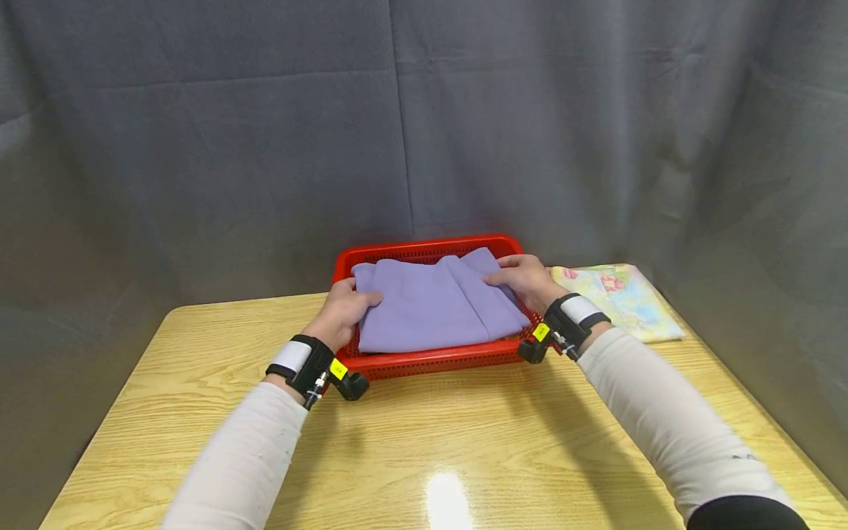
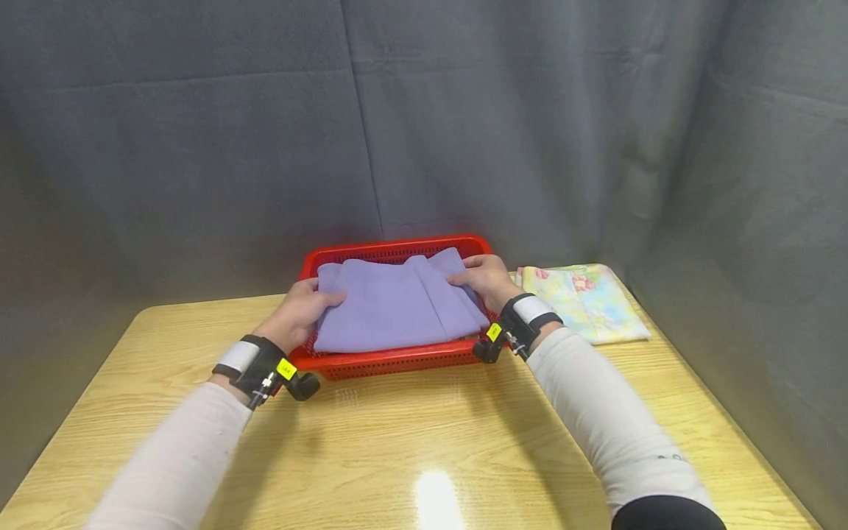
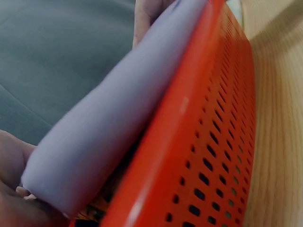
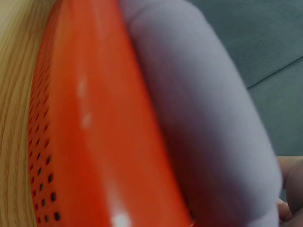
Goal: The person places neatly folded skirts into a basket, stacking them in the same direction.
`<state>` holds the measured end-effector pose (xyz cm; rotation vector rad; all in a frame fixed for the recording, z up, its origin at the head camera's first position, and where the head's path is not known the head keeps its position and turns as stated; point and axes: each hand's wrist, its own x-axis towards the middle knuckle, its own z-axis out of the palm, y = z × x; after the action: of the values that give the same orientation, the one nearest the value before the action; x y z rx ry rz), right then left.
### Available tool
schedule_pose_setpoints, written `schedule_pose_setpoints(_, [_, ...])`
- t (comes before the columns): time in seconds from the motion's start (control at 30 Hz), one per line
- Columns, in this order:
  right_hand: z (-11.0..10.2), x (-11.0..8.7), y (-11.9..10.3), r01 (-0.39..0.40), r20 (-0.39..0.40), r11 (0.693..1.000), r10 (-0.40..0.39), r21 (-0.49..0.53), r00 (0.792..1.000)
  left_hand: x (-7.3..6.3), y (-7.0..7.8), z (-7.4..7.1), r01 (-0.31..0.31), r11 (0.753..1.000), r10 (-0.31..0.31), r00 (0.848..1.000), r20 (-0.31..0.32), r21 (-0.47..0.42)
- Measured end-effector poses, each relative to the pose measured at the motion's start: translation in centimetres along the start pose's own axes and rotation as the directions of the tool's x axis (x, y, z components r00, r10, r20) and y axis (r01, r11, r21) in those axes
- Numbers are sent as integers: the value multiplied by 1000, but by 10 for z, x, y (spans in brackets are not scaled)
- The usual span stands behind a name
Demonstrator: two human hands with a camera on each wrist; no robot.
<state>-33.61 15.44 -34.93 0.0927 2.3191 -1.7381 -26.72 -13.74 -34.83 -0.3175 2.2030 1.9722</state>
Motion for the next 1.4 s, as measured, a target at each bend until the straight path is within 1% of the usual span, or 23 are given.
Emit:
schedule_pose_setpoints(0.13, [-1, 0, 2, 8, -35, 998, -10, -62, 999, 5, -2, 3, -13, 998, 14, 1000, -24, 54])
schedule_pose_setpoints(0.23, [0, 0, 5, 31, -47, 987, -39, -159, 998, 3, -1, 7, 5, 994, 0, 999, -46, 111])
schedule_pose_setpoints(0.37, [2, -1, 9, 26, -50, 963, -41, -269, 998, 1, -2, 9, 41, 980, -29, 998, -64, 195])
schedule_pose_setpoints(0.53, [1, -5, 9, 23, -51, 957, -39, -288, 998, 0, -2, 7, 54, 962, -39, 997, -61, 267])
schedule_pose_setpoints(0.63, [-1, -8, 8, 28, -46, 955, -43, -295, 998, -5, 0, 5, 54, 951, -40, 998, -54, 304])
schedule_pose_setpoints(0.77, [-8, -13, 5, 44, -38, 947, -59, -320, 998, -12, 4, 3, 46, 929, -29, 998, -53, 367])
schedule_pose_setpoints(0.87, [-16, -19, 3, 71, -22, 943, -82, -324, 996, -18, 7, 2, 27, 903, 2, 998, -65, 429])
schedule_pose_setpoints(0.9, [-20, -21, 2, 80, -15, 947, -89, -312, 996, -20, 8, 1, 16, 892, 17, 997, -69, 453])
schedule_pose_setpoints(0.93, [-24, -24, 2, 94, -8, 951, -101, -295, 995, -22, 8, 1, -6, 875, 45, 997, -69, 485])
schedule_pose_setpoints(0.97, [-28, -27, 1, 105, -6, 955, -111, -276, 994, -24, 9, 1, -33, 848, 82, 994, -68, 530])
schedule_pose_setpoints(1.03, [-39, -33, 0, 126, -11, 962, -132, -242, 991, -29, 10, 2, -105, 766, 180, 982, -56, 634])
schedule_pose_setpoints(1.07, [-45, -37, 0, 138, -17, 963, -146, -233, 989, -32, 11, 3, -144, 716, 236, 971, -42, 683])
schedule_pose_setpoints(1.1, [-52, -40, 1, 154, -20, 965, -162, -215, 987, -34, 11, 6, -196, 653, 307, 952, -19, 732])
schedule_pose_setpoints(1.13, [-58, -44, 2, 169, -28, 965, -178, -199, 984, -37, 11, 9, -239, 586, 374, 927, 3, 774])
schedule_pose_setpoints(1.17, [-66, -47, 4, 181, -40, 965, -191, -188, 981, -40, 12, 14, -275, 522, 437, 899, 24, 808])
schedule_pose_setpoints(1.2, [-74, -50, 7, 189, -51, 967, -200, -172, 978, -43, 12, 19, -313, 466, 495, 868, 49, 828])
schedule_pose_setpoints(1.23, [-82, -53, 10, 197, -62, 968, -208, -155, 976, -47, 13, 26, -349, 421, 544, 836, 76, 837])
schedule_pose_setpoints(1.27, [-90, -56, 15, 201, -71, 969, -213, -146, 975, -50, 13, 34, -388, 380, 587, 803, 105, 840])
schedule_pose_setpoints(1.3, [-99, -58, 20, 199, -83, 970, -212, -138, 974, -54, 14, 42, -429, 347, 626, 768, 135, 834])
schedule_pose_setpoints(1.37, [-115, -63, 33, 183, -122, 972, -202, -150, 972, -62, 16, 62, -509, 298, 668, 715, 204, 808])
schedule_pose_setpoints(1.4, [-123, -64, 41, 173, -141, 972, -196, -162, 970, -65, 16, 72, -557, 267, 687, 682, 249, 787])
